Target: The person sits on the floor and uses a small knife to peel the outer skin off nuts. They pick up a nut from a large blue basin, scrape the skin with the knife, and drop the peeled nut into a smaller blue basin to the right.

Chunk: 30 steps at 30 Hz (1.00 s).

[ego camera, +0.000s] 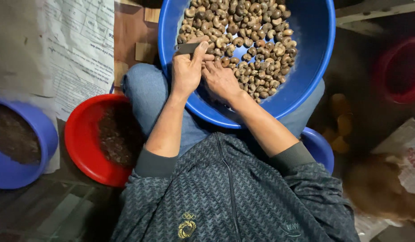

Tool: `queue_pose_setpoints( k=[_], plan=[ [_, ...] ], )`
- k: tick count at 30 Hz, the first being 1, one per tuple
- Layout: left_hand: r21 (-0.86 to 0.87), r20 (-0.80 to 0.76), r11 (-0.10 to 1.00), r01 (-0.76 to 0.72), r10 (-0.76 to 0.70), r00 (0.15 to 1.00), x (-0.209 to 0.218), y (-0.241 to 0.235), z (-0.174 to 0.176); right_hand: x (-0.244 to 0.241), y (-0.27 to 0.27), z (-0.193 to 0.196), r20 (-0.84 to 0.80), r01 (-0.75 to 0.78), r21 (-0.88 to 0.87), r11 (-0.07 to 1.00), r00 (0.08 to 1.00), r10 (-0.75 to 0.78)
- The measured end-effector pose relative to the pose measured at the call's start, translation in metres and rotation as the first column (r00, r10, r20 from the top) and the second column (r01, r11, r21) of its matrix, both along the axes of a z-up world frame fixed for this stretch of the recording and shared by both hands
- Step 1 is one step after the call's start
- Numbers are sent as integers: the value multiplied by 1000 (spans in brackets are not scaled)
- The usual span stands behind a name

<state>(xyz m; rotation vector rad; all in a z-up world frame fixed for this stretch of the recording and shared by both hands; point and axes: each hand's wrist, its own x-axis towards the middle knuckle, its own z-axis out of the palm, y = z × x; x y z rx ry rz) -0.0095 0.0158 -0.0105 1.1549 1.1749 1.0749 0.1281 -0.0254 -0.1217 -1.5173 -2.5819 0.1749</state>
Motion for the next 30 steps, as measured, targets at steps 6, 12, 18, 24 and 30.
queue_pose_setpoints(
  k=[6,12,18,24,30],
  plan=[
    [57,-46,998,18,-15,999,-2,0,-9,18,10,71,-575,210,-524,826,628,-524],
    [226,-130,968,112,-84,988,4,-6,3,35,12,73,-596,-48,-794,606,-133,-792],
    [167,-10,970,175,-176,984,6,-7,2,43,10,95,-600,-250,-750,612,-129,-789],
    [171,51,963,208,-219,974,6,-7,19,45,9,105,-606,-271,-743,611,-114,-787],
    [74,175,972,224,-234,956,2,-6,16,46,8,109,-602,-307,-710,634,-202,-772]
  ],
)
